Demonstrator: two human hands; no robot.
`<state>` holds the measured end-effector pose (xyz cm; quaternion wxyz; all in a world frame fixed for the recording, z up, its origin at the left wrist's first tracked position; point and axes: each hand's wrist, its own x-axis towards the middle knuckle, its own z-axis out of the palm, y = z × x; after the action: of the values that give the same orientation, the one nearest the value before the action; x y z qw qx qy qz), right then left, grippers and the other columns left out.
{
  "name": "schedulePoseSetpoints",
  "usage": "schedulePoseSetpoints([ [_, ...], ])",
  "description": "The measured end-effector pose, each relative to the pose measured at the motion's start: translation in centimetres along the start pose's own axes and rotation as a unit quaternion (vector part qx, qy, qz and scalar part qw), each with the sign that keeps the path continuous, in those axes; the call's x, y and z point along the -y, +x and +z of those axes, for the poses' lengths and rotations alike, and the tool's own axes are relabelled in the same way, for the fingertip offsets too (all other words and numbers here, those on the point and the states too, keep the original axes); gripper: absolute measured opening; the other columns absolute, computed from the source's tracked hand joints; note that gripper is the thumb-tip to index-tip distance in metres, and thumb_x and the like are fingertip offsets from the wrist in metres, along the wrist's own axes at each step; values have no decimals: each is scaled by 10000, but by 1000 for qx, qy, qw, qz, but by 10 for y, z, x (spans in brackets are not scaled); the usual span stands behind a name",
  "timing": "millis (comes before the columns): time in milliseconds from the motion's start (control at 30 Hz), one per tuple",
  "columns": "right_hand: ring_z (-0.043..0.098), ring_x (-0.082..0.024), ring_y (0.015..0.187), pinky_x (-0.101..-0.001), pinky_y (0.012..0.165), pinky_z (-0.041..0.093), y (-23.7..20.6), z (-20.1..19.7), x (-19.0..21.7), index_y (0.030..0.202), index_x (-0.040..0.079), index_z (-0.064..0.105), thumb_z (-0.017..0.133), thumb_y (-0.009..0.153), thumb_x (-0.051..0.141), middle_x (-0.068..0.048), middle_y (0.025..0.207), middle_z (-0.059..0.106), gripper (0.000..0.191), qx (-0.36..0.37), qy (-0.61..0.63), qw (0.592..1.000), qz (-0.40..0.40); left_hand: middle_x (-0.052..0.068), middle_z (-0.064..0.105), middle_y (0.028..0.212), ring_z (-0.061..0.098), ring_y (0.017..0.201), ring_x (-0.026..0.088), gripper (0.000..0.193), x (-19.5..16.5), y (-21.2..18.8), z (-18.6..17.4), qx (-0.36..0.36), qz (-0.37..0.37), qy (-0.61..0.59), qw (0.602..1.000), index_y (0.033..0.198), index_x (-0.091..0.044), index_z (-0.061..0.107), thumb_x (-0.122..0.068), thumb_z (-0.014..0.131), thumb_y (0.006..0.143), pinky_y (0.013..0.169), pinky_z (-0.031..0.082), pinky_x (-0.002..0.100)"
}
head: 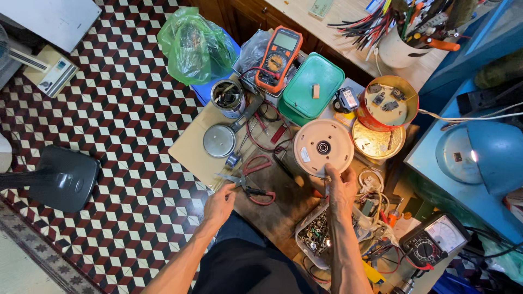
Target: The person disassembles a cylindrical metal appliance, removes the base plate, and uses a cordless drill to fasten screws into the base. The person then reassembles the appliance by placing the base back onto the cylinder and attaching the lid.
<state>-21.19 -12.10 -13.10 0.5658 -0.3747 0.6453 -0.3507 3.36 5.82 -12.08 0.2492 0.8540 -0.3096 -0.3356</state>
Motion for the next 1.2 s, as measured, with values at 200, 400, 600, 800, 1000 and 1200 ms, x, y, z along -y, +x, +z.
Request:
schedulePoseSetpoints([
  [200, 668, -103, 968, -216, 788, 525, 4, 3, -9, 1367, -37, 565, 761, 924, 262, -124, 1191, 704, 569, 34, 18, 997, -61, 214, 665, 1270, 666, 1076, 415, 399, 6, 9, 20, 6, 133, 85, 987, 1235, -108, 664, -234, 720, 861, 887, 551, 477],
  [400, 687, -208, 861, -343, 678, 631, 0, 17, 3, 1277, -60, 583, 727, 873, 204, -132, 1116, 689, 504, 26, 66, 997, -23, 148, 718, 1164, 740, 879, 335, 302, -27, 34, 23, 10, 136, -47, 990, 1179, -110, 689, -241, 683, 907, 750, 581, 428],
  [600, 685, -185, 972, -318, 778, 618, -6, 17, 22, 1347, 14, 557, 728, 860, 252, -103, 1103, 668, 568, -22, 72, 996, 45, 133, 743, 836, 718, 754, 324, 155, -139, 77, 7, 4, 269, -35, 962, 1049, -122, 739, -236, 669, 970, 617, 535, 414],
  [800, 686, -209, 1081, -333, 934, 549, -2, 17, 29, 1389, 1, 539, 754, 817, 226, -154, 1245, 706, 651, -33, 69, 996, 38, 124, 722, 928, 698, 836, 346, 191, -266, 135, 37, 10, 512, -55, 857, 998, -43, 706, -213, 684, 914, 705, 551, 433],
  [1000, 645, -221, 1227, -352, 1041, 503, 6, 6, 32, 1402, 18, 526, 771, 788, 258, -147, 1331, 676, 703, -46, 58, 995, 72, 126, 717, 1011, 703, 870, 358, 133, -348, 171, 133, 139, 590, 80, 791, 960, -45, 708, -66, 615, 868, 750, 567, 457],
  [1200, 600, -223, 1296, -353, 1100, 440, 18, -6, 23, 1412, 17, 518, 788, 787, 249, -139, 1352, 670, 718, -47, 48, 995, 77, 167, 703, 991, 710, 883, 385, 122, -359, 175, 188, 156, 574, 203, 778, 859, -34, 709, -19, 598, 811, 758, 575, 479],
])
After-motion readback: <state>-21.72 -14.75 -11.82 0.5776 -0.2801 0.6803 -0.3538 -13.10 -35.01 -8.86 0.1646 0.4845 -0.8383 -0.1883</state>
